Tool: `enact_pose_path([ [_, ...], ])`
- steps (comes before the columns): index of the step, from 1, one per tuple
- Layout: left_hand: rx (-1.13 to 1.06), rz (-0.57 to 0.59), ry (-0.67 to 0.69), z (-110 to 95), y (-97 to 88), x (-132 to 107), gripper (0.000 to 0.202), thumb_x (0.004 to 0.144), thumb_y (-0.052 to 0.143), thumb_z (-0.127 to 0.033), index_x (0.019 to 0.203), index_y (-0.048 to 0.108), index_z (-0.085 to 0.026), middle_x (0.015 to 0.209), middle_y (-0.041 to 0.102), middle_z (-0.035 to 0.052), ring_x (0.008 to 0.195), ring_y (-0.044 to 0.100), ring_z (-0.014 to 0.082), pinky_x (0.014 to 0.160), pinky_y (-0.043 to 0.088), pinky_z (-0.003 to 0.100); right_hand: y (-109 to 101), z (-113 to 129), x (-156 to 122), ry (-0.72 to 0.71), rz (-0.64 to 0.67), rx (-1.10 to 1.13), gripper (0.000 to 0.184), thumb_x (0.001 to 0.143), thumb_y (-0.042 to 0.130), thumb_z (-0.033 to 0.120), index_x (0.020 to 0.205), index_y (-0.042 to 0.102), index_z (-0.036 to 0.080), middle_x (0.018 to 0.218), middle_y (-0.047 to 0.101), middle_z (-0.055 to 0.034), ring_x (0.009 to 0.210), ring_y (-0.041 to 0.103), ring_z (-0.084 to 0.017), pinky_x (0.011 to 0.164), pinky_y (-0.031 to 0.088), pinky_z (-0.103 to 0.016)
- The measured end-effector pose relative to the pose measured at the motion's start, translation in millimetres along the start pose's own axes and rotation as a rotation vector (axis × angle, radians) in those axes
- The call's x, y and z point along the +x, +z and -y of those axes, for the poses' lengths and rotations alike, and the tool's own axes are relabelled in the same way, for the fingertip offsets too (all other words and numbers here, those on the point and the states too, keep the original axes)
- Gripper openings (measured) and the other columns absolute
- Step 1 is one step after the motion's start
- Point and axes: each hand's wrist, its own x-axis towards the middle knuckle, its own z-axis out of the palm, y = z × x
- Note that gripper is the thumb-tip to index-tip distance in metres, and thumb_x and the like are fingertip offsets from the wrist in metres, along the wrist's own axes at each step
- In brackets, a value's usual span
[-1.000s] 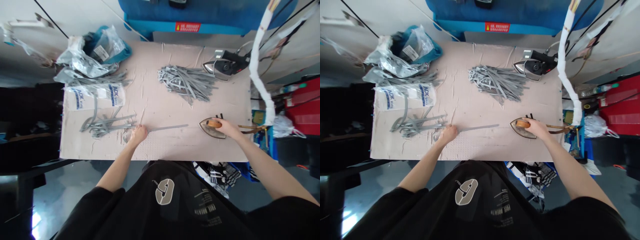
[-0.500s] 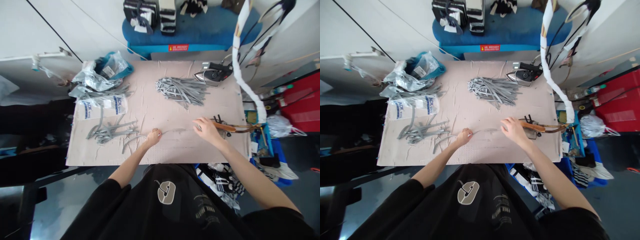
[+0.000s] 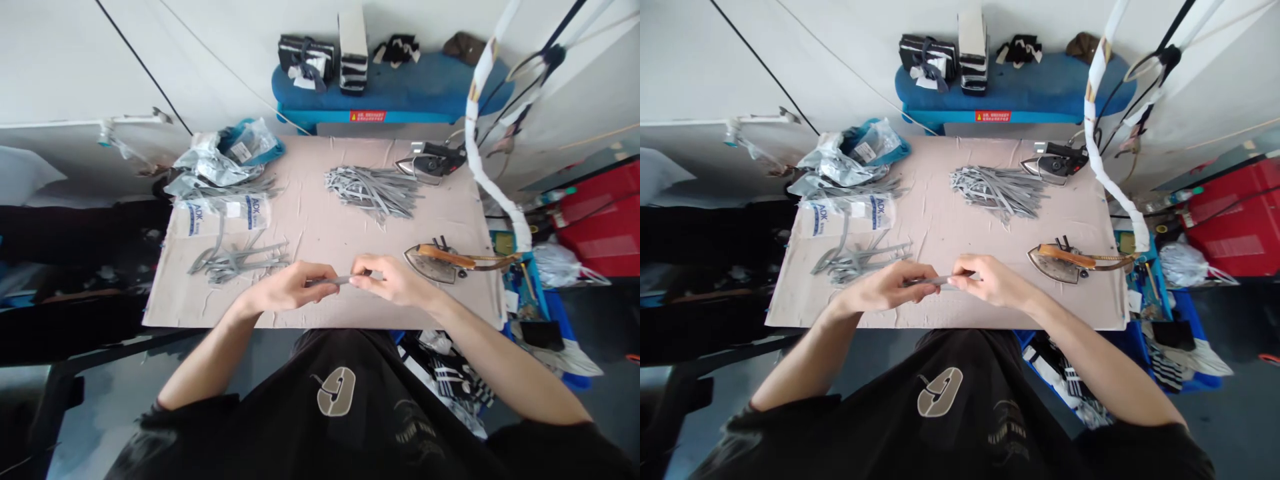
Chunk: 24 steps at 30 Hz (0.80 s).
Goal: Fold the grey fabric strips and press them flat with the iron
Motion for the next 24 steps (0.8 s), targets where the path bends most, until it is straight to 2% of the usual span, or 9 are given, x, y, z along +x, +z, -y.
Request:
enact_pose_path([
  [4,-0.110,-0.051,0.048,-0.1,-3.3,-17.7,0.031,0.099,0.055,-0.044,0.089,0.068,-0.017,0.065,0.056,-0.0031,0.055,0.043,0.0081,0.050,0.033,0.023,-0.7,21.0,-15.8,-0.025,-0.058,0.009,0.028,0.099,0.056,0.040,0.081,0.055,0.019,0.079,0.056,0.0022,0.073,0.050,-0.009,0.068,0.037,-0.025],
  [12,-0.078,-0.103,0.163,-1.7,-14.0,-42.9,0.025,0.098,0.060,-0.042,0.091,0.065,-0.019,0.071,0.056,-0.0009,0.064,0.048,0.0114,0.058,0.038,0.026,1.8,46.4,-31.9,-0.135,-0.099,-0.034,0.024,0.101,0.054,0.034,0.081,0.052,0.021,0.081,0.055,0.0021,0.075,0.052,-0.009,0.070,0.040,-0.025],
  [20,-0.117,-0.229,0.207,2.6,-20.3,-54.7,0.025,0.099,0.059,-0.040,0.089,0.067,-0.018,0.074,0.062,0.0025,0.065,0.054,0.0119,0.057,0.041,0.026,3.3,48.7,-42.2,-0.199,-0.166,-0.094,0.018,0.101,0.055,0.026,0.083,0.055,0.021,0.084,0.060,0.0016,0.076,0.055,-0.008,0.072,0.042,-0.025],
  [24,-0.171,-0.271,0.339,2.3,-17.9,-56.0,0.015,0.098,0.062,-0.031,0.098,0.066,-0.017,0.080,0.069,0.0046,0.072,0.063,0.0132,0.063,0.049,0.026,6.9,46.1,-43.9,-0.234,-0.205,-0.101,0.016,0.100,0.057,0.023,0.084,0.057,0.020,0.086,0.062,0.0010,0.077,0.057,-0.008,0.074,0.044,-0.024],
])
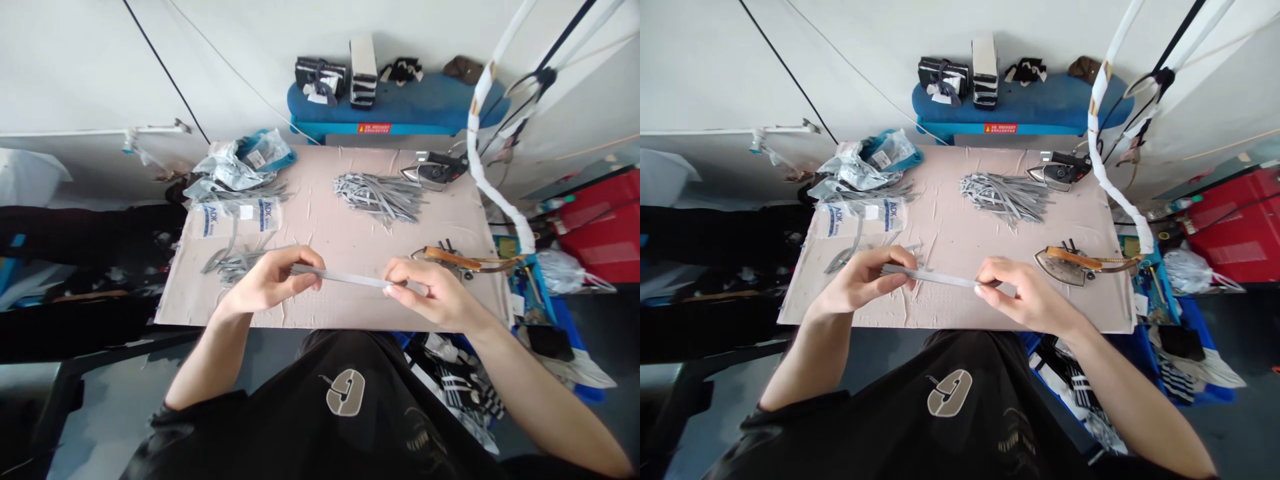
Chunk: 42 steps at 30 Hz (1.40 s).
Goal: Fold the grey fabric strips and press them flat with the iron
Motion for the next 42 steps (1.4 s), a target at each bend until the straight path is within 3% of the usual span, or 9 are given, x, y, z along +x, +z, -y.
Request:
enact_pose_path([
  [4,-0.139,-0.043,0.131,3.5,2.5,-2.6,0.015,0.098,0.062,-0.022,0.113,0.062,-0.019,0.090,0.073,0.0052,0.082,0.070,0.0150,0.074,0.055,0.027,2.2,0.1,-1.6,-0.012,-0.045,-0.004,0.015,0.099,0.058,0.021,0.084,0.057,0.020,0.086,0.063,0.0013,0.078,0.058,-0.007,0.074,0.044,-0.022],
  [8,-0.270,-0.082,0.211,8.0,8.1,-2.5,0.016,0.099,0.060,-0.021,0.115,0.062,-0.020,0.095,0.075,0.0063,0.086,0.072,0.0168,0.079,0.058,0.031,3.8,0.4,-3.0,0.003,-0.048,0.003,0.015,0.099,0.058,0.022,0.084,0.060,0.020,0.086,0.064,0.0012,0.078,0.059,-0.007,0.073,0.043,-0.022],
  [16,-0.423,-0.264,0.211,6.9,24.1,11.5,0.006,0.100,0.063,-0.026,0.104,0.063,-0.021,0.084,0.078,0.0024,0.072,0.075,0.0142,0.067,0.061,0.026,11.1,-4.0,-4.7,0.078,0.018,0.055,0.018,0.100,0.055,0.028,0.085,0.062,0.020,0.087,0.064,0.0004,0.082,0.061,-0.009,0.077,0.045,-0.025],
  [21,-0.474,-0.327,0.157,-4.8,32.8,21.9,0.014,0.097,0.068,-0.032,0.094,0.063,-0.020,0.073,0.075,0.0007,0.063,0.071,0.0122,0.060,0.057,0.023,17.9,-5.1,-2.4,0.148,0.102,0.147,0.021,0.101,0.055,0.035,0.090,0.064,0.020,0.091,0.067,-0.0014,0.085,0.062,-0.012,0.080,0.046,-0.028],
  [25,-0.520,-0.313,0.092,-14.4,40.4,27.1,0.024,0.094,0.072,-0.039,0.088,0.061,-0.018,0.065,0.071,0.0000,0.056,0.067,0.0120,0.057,0.055,0.023,25.6,-3.5,3.3,0.155,0.091,0.323,0.021,0.099,0.058,0.038,0.097,0.067,0.019,0.095,0.069,-0.0026,0.091,0.064,-0.013,0.083,0.048,-0.028],
  [31,-0.535,-0.212,0.042,-13.8,48.0,27.9,0.020,0.095,0.069,-0.038,0.093,0.063,-0.019,0.072,0.070,0.0010,0.064,0.068,0.0140,0.067,0.057,0.029,43.8,4.5,19.0,0.153,0.014,0.654,0.022,0.098,0.061,0.041,0.093,0.067,0.020,0.077,0.064,0.0010,0.073,0.060,-0.011,0.071,0.048,-0.028],
  [37,-0.512,-0.204,0.103,-8.5,46.5,25.1,0.010,0.095,0.068,-0.031,0.096,0.069,-0.021,0.088,0.069,0.0027,0.079,0.065,0.0134,0.075,0.055,0.029,49.6,19.4,22.7,0.147,-0.123,0.454,0.029,0.098,0.060,0.039,0.077,0.063,0.020,0.073,0.063,0.0012,0.072,0.057,-0.010,0.067,0.043,-0.027],
  [42,-0.486,-0.180,0.134,-10.8,45.0,24.6,0.012,0.097,0.065,-0.031,0.097,0.070,-0.020,0.089,0.067,0.0041,0.082,0.063,0.0149,0.077,0.052,0.031,52.7,28.4,22.6,0.107,-0.175,0.280,0.023,0.097,0.061,0.035,0.079,0.062,0.020,0.073,0.060,0.0020,0.069,0.052,-0.009,0.062,0.039,-0.027],
])
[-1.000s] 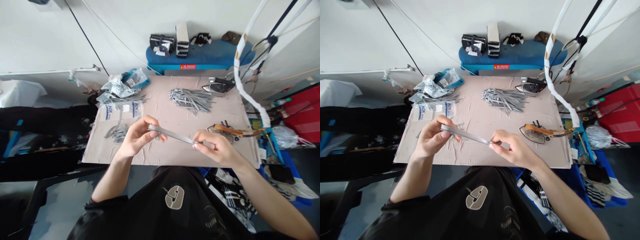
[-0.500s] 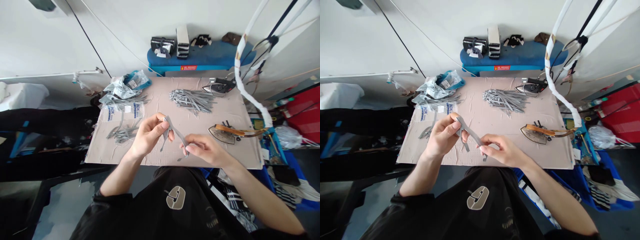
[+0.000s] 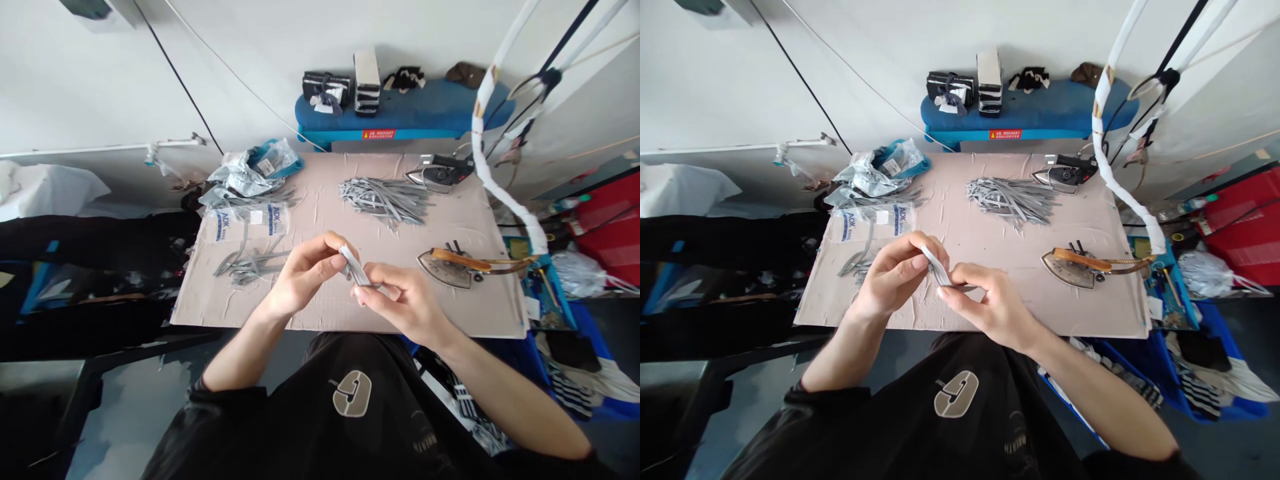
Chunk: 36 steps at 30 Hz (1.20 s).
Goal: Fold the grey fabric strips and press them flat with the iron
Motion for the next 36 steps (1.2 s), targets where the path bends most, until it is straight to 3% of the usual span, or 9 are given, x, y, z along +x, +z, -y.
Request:
enact_pose_path([
  [7,0.013,0.005,0.016,0.3,-0.8,1.4,0.013,0.097,0.065,-0.033,0.094,0.068,-0.021,0.088,0.066,0.0045,0.083,0.062,0.0166,0.078,0.052,0.032,5.1,0.6,1.9,-0.037,-0.026,0.011,0.019,0.096,0.061,0.029,0.079,0.059,0.021,0.077,0.059,0.0011,0.074,0.053,-0.011,0.070,0.043,-0.030],
  [14,0.056,0.022,0.015,1.1,-4.3,3.0,0.011,0.097,0.064,-0.032,0.097,0.069,-0.021,0.097,0.065,0.0051,0.081,0.064,0.0155,0.073,0.054,0.031,6.4,-5.3,4.9,0.058,-0.024,0.153,0.029,0.099,0.056,0.040,0.080,0.061,0.020,0.074,0.061,0.0013,0.072,0.056,-0.010,0.069,0.043,-0.029],
  [20,0.087,-0.023,0.034,5.2,-5.2,4.4,0.009,0.097,0.065,-0.029,0.096,0.070,-0.022,0.095,0.064,0.0046,0.085,0.062,0.0150,0.077,0.052,0.031,7.5,-8.3,12.0,0.111,-0.064,0.267,0.025,0.095,0.064,0.038,0.079,0.062,0.019,0.071,0.061,0.0025,0.069,0.056,-0.009,0.068,0.045,-0.027],
  [23,0.079,-0.103,0.052,7.6,-6.3,7.5,0.009,0.094,0.069,-0.031,0.092,0.071,-0.022,0.091,0.063,0.0045,0.085,0.060,0.0155,0.078,0.051,0.031,6.2,-10.7,15.1,0.138,-0.026,0.335,0.025,0.094,0.066,0.038,0.079,0.061,0.019,0.071,0.062,0.0025,0.069,0.057,-0.009,0.069,0.046,-0.027],
  [28,-0.036,-0.335,0.112,5.4,-17.7,17.8,0.012,0.086,0.076,-0.032,0.086,0.069,-0.022,0.089,0.061,0.0025,0.083,0.059,0.0148,0.075,0.051,0.029,-0.3,-19.4,12.4,0.207,0.051,0.351,0.027,0.093,0.068,0.040,0.077,0.062,0.018,0.072,0.064,0.0017,0.071,0.059,-0.009,0.072,0.046,-0.027],
  [36,-0.045,-0.592,0.214,0.7,-75.1,23.7,0.020,0.083,0.079,-0.034,0.078,0.062,-0.024,0.090,0.065,0.0007,0.081,0.062,0.0137,0.075,0.052,0.029,-21.8,-36.6,-6.7,0.313,0.077,0.225,0.031,0.090,0.070,0.045,0.075,0.064,0.018,0.073,0.065,-0.0002,0.074,0.060,-0.011,0.074,0.046,-0.027],
])
